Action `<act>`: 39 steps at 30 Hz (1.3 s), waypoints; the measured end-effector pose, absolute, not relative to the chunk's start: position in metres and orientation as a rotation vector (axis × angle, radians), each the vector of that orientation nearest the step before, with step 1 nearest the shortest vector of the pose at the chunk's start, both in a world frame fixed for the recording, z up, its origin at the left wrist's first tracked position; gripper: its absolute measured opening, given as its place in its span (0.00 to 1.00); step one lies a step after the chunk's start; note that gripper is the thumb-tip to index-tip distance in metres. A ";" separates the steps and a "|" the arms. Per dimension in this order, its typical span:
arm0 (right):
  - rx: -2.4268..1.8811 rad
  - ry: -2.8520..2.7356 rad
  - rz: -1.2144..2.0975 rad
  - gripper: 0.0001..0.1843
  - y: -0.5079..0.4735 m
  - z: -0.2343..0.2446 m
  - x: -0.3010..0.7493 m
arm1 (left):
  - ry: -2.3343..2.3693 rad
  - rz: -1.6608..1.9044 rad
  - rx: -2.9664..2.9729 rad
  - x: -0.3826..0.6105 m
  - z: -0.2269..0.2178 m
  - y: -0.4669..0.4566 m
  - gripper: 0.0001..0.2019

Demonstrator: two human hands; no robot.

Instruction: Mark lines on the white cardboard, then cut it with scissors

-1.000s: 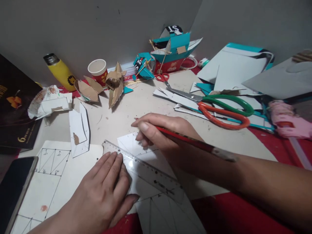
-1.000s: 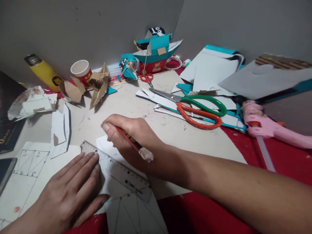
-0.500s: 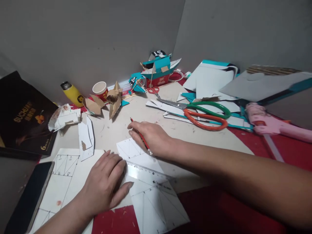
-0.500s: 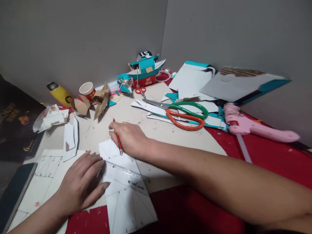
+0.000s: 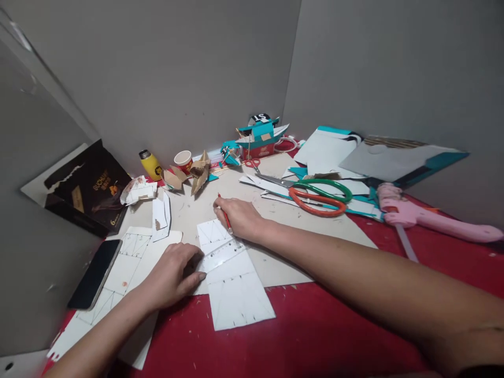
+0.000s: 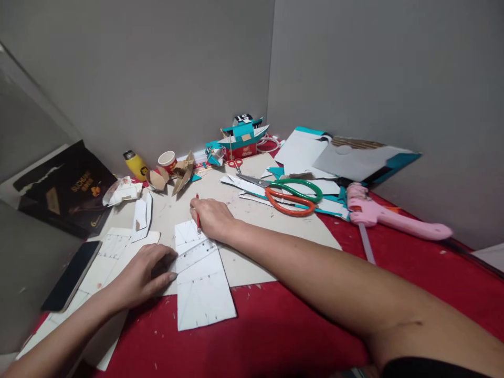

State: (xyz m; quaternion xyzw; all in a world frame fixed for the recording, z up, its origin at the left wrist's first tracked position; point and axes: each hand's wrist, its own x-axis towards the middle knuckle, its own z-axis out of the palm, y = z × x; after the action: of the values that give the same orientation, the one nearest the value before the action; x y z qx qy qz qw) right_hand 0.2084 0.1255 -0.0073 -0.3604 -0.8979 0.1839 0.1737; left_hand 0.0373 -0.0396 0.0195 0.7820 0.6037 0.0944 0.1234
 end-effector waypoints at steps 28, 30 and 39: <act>-1.205 -2.134 0.649 0.18 0.141 -0.012 0.209 | 2.572 0.666 1.670 0.008 0.009 -0.053 0.19; -1.250 -2.095 0.643 0.18 0.144 -0.012 0.208 | 2.658 0.625 1.716 0.019 0.012 -0.052 0.24; -1.393 -2.071 0.627 0.18 0.153 -0.018 0.204 | 2.515 0.343 1.736 0.072 0.010 -0.031 0.16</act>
State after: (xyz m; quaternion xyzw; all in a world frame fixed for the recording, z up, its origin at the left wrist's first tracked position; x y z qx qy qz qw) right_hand 0.2044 0.1528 -0.0182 -0.5198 -0.7724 0.2338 0.2803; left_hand 0.0721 -0.0314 0.0099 0.5643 0.8173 0.1114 0.0331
